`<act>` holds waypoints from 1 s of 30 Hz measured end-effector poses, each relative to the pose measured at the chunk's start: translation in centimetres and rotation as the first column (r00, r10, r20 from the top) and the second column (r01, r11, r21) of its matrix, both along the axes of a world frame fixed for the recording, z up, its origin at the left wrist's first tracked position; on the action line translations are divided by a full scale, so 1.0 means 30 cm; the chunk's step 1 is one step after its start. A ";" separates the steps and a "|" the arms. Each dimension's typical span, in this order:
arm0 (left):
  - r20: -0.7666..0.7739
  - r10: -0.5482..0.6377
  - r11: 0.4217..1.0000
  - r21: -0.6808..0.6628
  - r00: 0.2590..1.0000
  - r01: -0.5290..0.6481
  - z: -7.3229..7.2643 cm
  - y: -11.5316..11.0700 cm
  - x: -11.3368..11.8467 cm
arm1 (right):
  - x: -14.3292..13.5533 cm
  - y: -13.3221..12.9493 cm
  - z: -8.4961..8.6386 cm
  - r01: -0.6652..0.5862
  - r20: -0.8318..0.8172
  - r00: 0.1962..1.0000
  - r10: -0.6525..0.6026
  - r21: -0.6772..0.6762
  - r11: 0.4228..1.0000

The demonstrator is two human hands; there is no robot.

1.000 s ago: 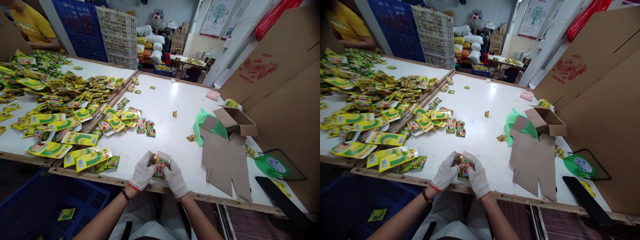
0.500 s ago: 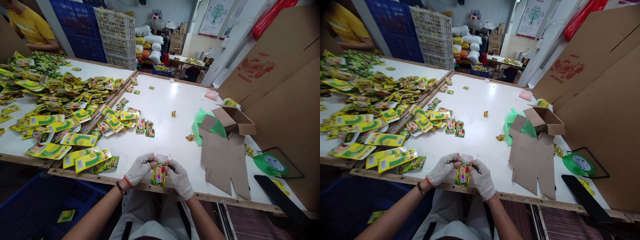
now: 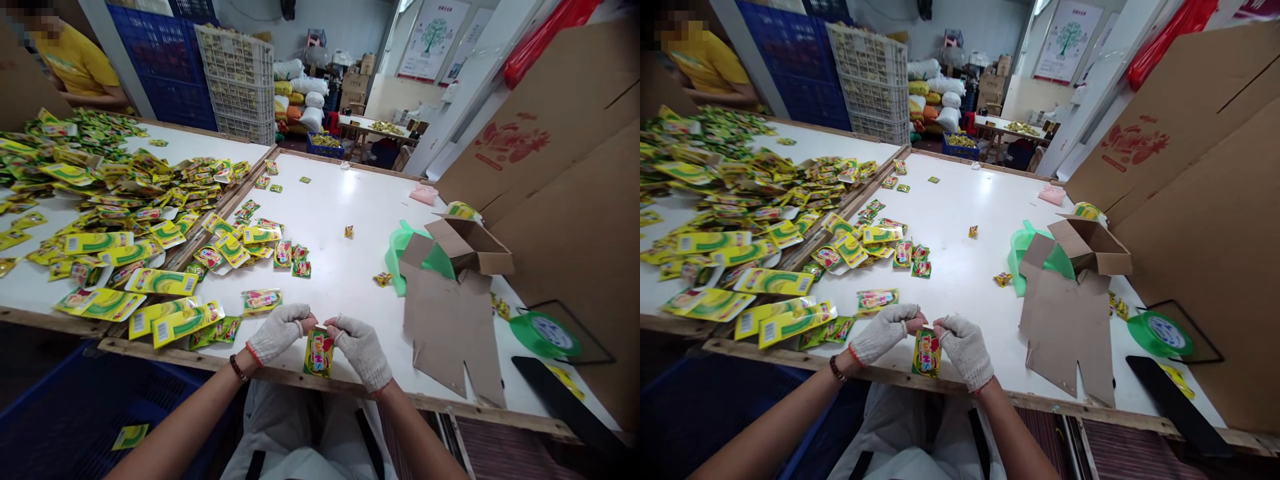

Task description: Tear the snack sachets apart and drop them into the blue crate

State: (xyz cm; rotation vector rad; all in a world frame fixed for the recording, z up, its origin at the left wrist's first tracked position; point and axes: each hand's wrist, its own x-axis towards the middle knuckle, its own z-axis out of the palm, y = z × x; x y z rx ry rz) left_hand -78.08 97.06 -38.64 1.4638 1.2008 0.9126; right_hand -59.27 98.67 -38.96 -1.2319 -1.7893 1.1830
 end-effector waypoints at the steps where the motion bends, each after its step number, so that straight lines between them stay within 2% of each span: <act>1: -0.033 -0.017 1.000 -0.009 0.999 0.017 0.013 0.008 -0.005 | -0.003 0.002 0.007 0.013 0.006 1.000 -0.013 -0.029 0.999; 6: -0.100 -0.086 0.996 -0.011 0.991 0.085 0.045 0.027 -0.028 | -0.011 0.012 0.023 0.037 0.027 0.999 -0.035 -0.088 0.995; 10: -0.114 -0.123 0.988 0.077 0.986 0.132 0.027 -0.020 -0.027 | 0.008 -0.007 0.002 -0.057 0.021 0.998 0.056 0.035 0.998; 15: -0.140 -0.038 0.993 0.104 0.989 0.053 -0.001 -0.084 0.007 | 0.047 -0.055 -0.046 -0.108 0.023 0.994 0.105 0.172 0.979; 18: -0.203 -0.074 0.988 0.120 0.976 0.100 0.014 -0.057 -0.020 | 0.062 -0.067 -0.064 -0.152 0.098 0.987 0.130 0.277 0.949; 22: -0.326 0.072 0.984 0.175 0.943 -0.014 0.048 0.005 -0.116 | 0.075 -0.062 -0.079 -0.244 0.188 0.965 0.180 0.408 0.880; 24: -0.330 0.081 0.984 0.174 0.941 -0.024 0.050 0.010 -0.136 | 0.076 -0.059 -0.087 -0.255 0.182 0.964 0.193 0.433 0.865; 27: -0.239 -0.012 0.991 0.130 0.971 0.044 0.023 -0.024 -0.091 | 0.065 -0.060 -0.100 -0.200 0.132 0.978 0.159 0.409 0.890; 30: -0.205 -0.007 0.988 0.151 0.979 0.039 -0.020 -0.071 -0.006 | 0.051 -0.067 -0.110 -0.135 0.061 0.991 0.121 0.368 0.920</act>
